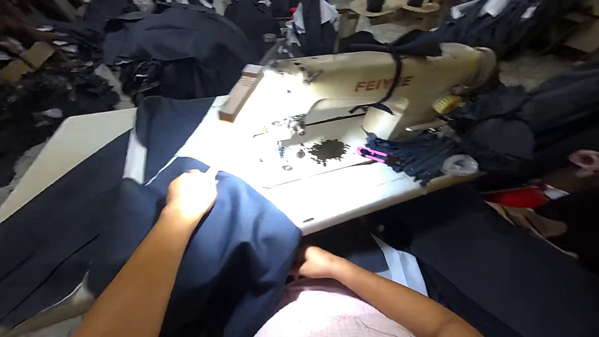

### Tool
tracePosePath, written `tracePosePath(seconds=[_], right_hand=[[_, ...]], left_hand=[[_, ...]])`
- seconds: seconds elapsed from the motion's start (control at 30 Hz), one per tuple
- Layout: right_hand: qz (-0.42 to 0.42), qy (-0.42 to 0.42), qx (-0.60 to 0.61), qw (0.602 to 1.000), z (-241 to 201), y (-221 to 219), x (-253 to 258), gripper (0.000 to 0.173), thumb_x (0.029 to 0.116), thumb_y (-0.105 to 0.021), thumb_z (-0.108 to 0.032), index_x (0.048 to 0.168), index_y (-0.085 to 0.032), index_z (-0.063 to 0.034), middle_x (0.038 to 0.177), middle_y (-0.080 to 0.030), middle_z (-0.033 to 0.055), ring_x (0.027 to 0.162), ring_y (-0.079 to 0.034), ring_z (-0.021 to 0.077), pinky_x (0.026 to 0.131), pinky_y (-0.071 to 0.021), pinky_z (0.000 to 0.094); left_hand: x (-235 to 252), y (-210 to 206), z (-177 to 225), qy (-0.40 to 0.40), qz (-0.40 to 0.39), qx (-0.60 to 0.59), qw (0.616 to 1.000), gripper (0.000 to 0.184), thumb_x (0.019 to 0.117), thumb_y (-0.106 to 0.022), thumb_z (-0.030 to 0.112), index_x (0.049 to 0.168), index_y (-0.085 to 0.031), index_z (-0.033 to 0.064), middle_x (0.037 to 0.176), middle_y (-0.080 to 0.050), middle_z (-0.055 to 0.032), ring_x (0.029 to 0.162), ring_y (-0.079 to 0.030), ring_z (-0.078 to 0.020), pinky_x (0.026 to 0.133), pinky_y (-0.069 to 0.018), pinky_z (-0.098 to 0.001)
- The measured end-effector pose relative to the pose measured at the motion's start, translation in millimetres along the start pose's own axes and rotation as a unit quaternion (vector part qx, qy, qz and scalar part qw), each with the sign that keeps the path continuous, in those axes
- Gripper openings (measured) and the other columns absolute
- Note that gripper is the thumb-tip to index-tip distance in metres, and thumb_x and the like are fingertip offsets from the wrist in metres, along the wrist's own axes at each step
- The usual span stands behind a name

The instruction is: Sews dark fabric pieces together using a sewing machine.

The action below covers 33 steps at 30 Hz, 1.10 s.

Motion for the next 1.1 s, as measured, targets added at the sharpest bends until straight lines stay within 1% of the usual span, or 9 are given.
tracePosePath(seconds=[0.07, 0.13, 0.2, 0.33, 0.43, 0.53, 0.63, 0.83, 1.1], right_hand=[[-0.055, 0.063, -0.079, 0.993, -28.0, 1.8, -13.3, 0.035, 0.0985, -0.068, -0.030, 0.090, -0.071, 0.0047, 0.084, -0.070, 0.0179, 0.078, -0.067, 0.0286, 0.076, -0.0529, 0.0530], [-0.007, 0.122, -0.141, 0.982, -57.3, 29.7, -39.6, 0.029, 0.0972, -0.070, -0.026, 0.092, -0.071, 0.0027, 0.083, -0.070, 0.0177, 0.079, -0.068, 0.0313, 0.073, -0.0530, 0.0563], [0.181, 0.160, -0.172, 0.955, -74.3, 83.1, -66.7, 0.021, 0.0976, -0.064, -0.018, 0.101, -0.076, -0.0009, 0.089, -0.073, 0.0144, 0.086, -0.072, 0.0281, 0.078, -0.0569, 0.0517], [0.474, 0.006, -0.346, 0.810, -67.1, 201.6, -88.4, 0.020, 0.0942, -0.061, 0.000, 0.106, -0.076, -0.0004, 0.100, -0.072, 0.0220, 0.098, -0.071, 0.0385, 0.082, -0.0571, 0.0537], [0.448, -0.105, -0.380, 0.803, -45.9, 255.9, -70.1, 0.035, 0.0947, -0.059, 0.004, 0.127, -0.069, -0.0044, 0.123, -0.068, 0.0224, 0.123, -0.060, 0.0407, 0.104, -0.0464, 0.0558], [0.410, -0.114, -0.417, 0.803, -37.0, 267.2, -55.1, 0.031, 0.0911, -0.060, 0.009, 0.119, -0.071, 0.0014, 0.121, -0.068, 0.0241, 0.123, -0.059, 0.0405, 0.106, -0.0436, 0.0558], [0.420, -0.019, -0.455, 0.785, -40.9, 261.3, -55.9, 0.024, 0.0910, -0.060, 0.009, 0.110, -0.073, 0.0021, 0.111, -0.071, 0.0227, 0.116, -0.064, 0.0394, 0.103, -0.0461, 0.0540], [0.576, 0.269, -0.482, 0.603, -68.0, 227.3, -114.2, 0.023, 0.0872, -0.065, 0.006, 0.100, -0.080, -0.0061, 0.097, -0.077, 0.0118, 0.094, -0.072, 0.0306, 0.082, -0.0572, 0.0446], [0.600, 0.064, -0.352, 0.715, -18.2, 285.0, -133.7, 0.033, 0.0938, -0.061, 0.001, 0.126, -0.070, -0.0015, 0.129, -0.067, 0.0221, 0.126, -0.059, 0.0431, 0.105, -0.0464, 0.0592]], left_hand=[[-4.5, -4.6, 1.2, 0.007, 0.002, 0.006, 1.000, 0.043, 0.1083, -0.049, 0.029, 0.149, -0.054, 0.0160, 0.119, -0.062, -0.0349, 0.102, -0.065, -0.0550, 0.077, -0.0528, -0.0682], [-11.6, -7.9, 5.2, 0.025, 0.006, 0.012, 1.000, 0.046, 0.1098, -0.043, 0.023, 0.156, -0.044, 0.0168, 0.124, -0.058, -0.0390, 0.101, -0.064, -0.0577, 0.077, -0.0520, -0.0693], [-18.4, -10.8, 7.8, 0.041, 0.037, 0.003, 0.998, 0.047, 0.1099, -0.037, 0.016, 0.157, -0.040, 0.0121, 0.126, -0.056, -0.0418, 0.098, -0.064, -0.0602, 0.076, -0.0507, -0.0706], [-19.5, -16.0, 4.4, 0.045, 0.096, -0.029, 0.994, 0.043, 0.1125, -0.033, 0.022, 0.145, -0.051, 0.0012, 0.123, -0.057, -0.0426, 0.096, -0.063, -0.0630, 0.073, -0.0488, -0.0733], [-15.2, -22.9, -0.1, 0.054, 0.105, -0.039, 0.992, 0.043, 0.1127, -0.031, 0.023, 0.141, -0.053, 0.0004, 0.124, -0.057, -0.0412, 0.099, -0.063, -0.0617, 0.075, -0.0494, -0.0724], [-13.4, -26.3, -5.1, 0.060, 0.123, -0.055, 0.989, 0.044, 0.1128, -0.029, 0.024, 0.140, -0.055, 0.0008, 0.126, -0.058, -0.0400, 0.100, -0.063, -0.0611, 0.075, -0.0489, -0.0734], [-16.4, -25.1, -4.3, 0.067, 0.121, -0.062, 0.988, 0.045, 0.1126, -0.028, 0.024, 0.140, -0.055, 0.0003, 0.127, -0.057, -0.0401, 0.103, -0.062, -0.0613, 0.077, -0.0479, -0.0740], [-15.2, -25.7, -6.2, 0.066, 0.131, -0.065, 0.987, 0.045, 0.1126, -0.029, 0.024, 0.140, -0.055, -0.0007, 0.126, -0.057, -0.0409, 0.100, -0.063, -0.0620, 0.076, -0.0480, -0.0743], [-25.7, -10.0, 4.1, 0.064, 0.106, -0.038, 0.992, 0.045, 0.1123, -0.037, 0.027, 0.141, -0.052, -0.0043, 0.122, -0.058, -0.0406, 0.094, -0.065, -0.0598, 0.073, -0.0498, -0.0713]])
Point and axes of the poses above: each hand's wrist, its own x-axis towards the middle knuckle, its own y-axis out of the back of the hand, z = x × y, the point moved 7 cm from there along x, towards the middle knuckle
